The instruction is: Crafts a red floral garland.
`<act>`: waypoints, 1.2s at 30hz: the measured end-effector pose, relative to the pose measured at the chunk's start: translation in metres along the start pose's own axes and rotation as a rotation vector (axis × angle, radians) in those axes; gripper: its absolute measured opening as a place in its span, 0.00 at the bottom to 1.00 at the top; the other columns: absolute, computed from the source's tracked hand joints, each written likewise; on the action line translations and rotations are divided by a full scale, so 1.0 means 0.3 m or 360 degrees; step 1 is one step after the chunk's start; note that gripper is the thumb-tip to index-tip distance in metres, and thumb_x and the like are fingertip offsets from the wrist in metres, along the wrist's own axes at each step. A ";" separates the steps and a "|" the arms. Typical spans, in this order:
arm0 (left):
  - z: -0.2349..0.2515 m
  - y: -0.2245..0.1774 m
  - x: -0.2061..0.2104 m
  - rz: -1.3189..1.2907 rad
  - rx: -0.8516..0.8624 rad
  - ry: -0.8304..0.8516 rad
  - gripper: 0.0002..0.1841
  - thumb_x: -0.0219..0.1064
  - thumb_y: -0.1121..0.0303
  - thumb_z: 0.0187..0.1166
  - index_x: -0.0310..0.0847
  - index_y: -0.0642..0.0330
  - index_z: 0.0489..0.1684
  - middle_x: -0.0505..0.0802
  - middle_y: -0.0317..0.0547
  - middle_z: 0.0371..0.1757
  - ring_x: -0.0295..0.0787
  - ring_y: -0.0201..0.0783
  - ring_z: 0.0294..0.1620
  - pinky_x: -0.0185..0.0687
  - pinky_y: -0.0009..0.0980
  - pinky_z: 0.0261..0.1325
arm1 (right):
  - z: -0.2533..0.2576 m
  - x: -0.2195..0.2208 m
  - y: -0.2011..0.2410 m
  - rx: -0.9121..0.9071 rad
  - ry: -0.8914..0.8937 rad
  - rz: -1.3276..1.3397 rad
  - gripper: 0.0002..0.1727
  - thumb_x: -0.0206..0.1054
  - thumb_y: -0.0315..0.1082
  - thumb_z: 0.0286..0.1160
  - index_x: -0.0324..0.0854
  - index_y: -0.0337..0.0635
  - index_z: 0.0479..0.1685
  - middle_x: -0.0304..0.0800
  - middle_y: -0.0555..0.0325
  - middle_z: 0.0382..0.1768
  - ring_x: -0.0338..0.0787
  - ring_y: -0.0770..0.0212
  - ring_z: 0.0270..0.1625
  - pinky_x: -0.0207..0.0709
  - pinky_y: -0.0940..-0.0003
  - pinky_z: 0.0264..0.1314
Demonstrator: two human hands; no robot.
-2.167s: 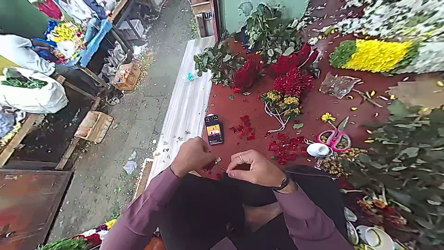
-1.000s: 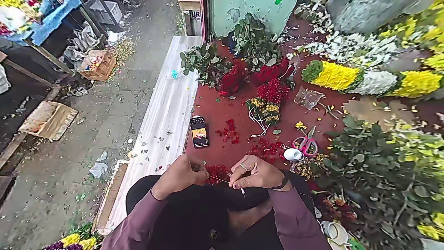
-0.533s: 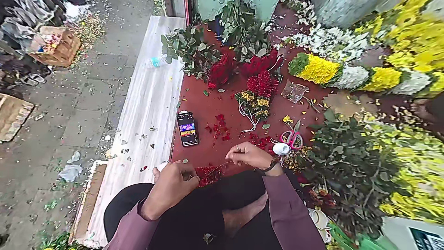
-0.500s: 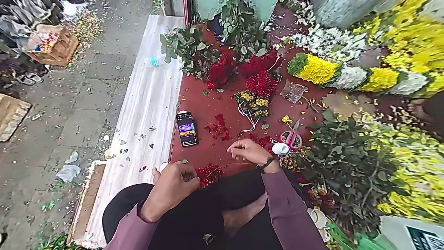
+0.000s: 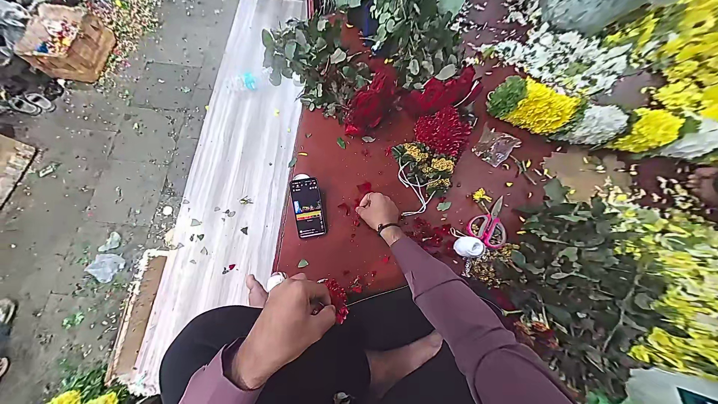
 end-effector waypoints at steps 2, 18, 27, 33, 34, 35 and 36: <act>0.001 -0.001 -0.002 -0.0033 -0.0003 0.0020 0.08 0.70 0.54 0.70 0.90 0.40 0.25 0.86 0.24 0.24 0.81 0.26 0.31 0.79 0.35 0.37 | -0.003 -0.027 0.005 0.0013 0.0001 0.0198 0.10 0.77 0.44 0.68 0.91 0.50 0.40 0.92 0.47 0.36 0.91 0.41 0.39 0.80 0.33 0.36; -0.021 -0.004 0.009 -0.0656 -0.0190 0.0089 0.11 0.73 0.57 0.78 0.91 0.55 0.45 0.94 0.35 0.28 0.89 0.30 0.26 0.88 0.31 0.32 | -0.484 -0.291 0.166 -0.0592 0.0038 0.1546 0.07 0.73 0.26 0.73 0.92 0.40 0.46 0.95 0.53 0.43 0.90 0.59 0.36 0.87 0.62 0.40; -0.002 -0.033 0.002 -0.1252 -0.0247 -0.0121 0.16 0.72 0.67 0.79 0.86 0.67 0.60 0.97 0.48 0.43 0.94 0.38 0.43 0.89 0.33 0.48 | -0.673 -0.279 0.261 -0.0944 0.0208 0.1445 0.18 0.77 0.25 0.66 0.85 0.37 0.56 0.96 0.56 0.39 0.95 0.60 0.42 0.92 0.62 0.50; 0.009 -0.035 0.016 -0.1259 -0.0253 -0.0146 0.19 0.77 0.68 0.72 0.86 0.68 0.58 0.97 0.49 0.43 0.95 0.38 0.43 0.91 0.34 0.48 | -0.684 -0.250 0.279 -0.0996 0.0253 0.1294 0.19 0.76 0.26 0.67 0.84 0.40 0.59 0.96 0.61 0.39 0.94 0.65 0.41 0.91 0.66 0.49; 0.009 -0.033 0.018 -0.1270 -0.0256 -0.0134 0.19 0.78 0.69 0.72 0.86 0.69 0.58 0.97 0.49 0.43 0.95 0.39 0.43 0.92 0.35 0.49 | -0.683 -0.247 0.278 -0.0982 0.0254 0.1291 0.20 0.77 0.27 0.67 0.84 0.41 0.59 0.96 0.61 0.39 0.94 0.65 0.41 0.91 0.65 0.49; 0.011 -0.032 0.018 -0.1275 -0.0259 -0.0133 0.19 0.79 0.70 0.71 0.86 0.69 0.58 0.97 0.50 0.43 0.95 0.39 0.43 0.92 0.35 0.49 | -0.680 -0.244 0.277 -0.0975 0.0253 0.1288 0.20 0.77 0.27 0.67 0.84 0.41 0.59 0.96 0.61 0.39 0.94 0.65 0.41 0.91 0.65 0.50; 0.011 -0.031 0.018 -0.1275 -0.0260 -0.0138 0.19 0.79 0.70 0.71 0.86 0.69 0.58 0.97 0.50 0.43 0.95 0.39 0.43 0.92 0.35 0.49 | -0.678 -0.240 0.276 -0.0969 0.0257 0.1286 0.20 0.77 0.27 0.67 0.84 0.41 0.60 0.96 0.62 0.39 0.94 0.65 0.42 0.91 0.65 0.50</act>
Point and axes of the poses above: each hand's wrist, its own z-axis towards the middle knuckle, its own x-axis out of the palm, y = z × x, the point moved 5 cm from there along z, towards the middle knuckle
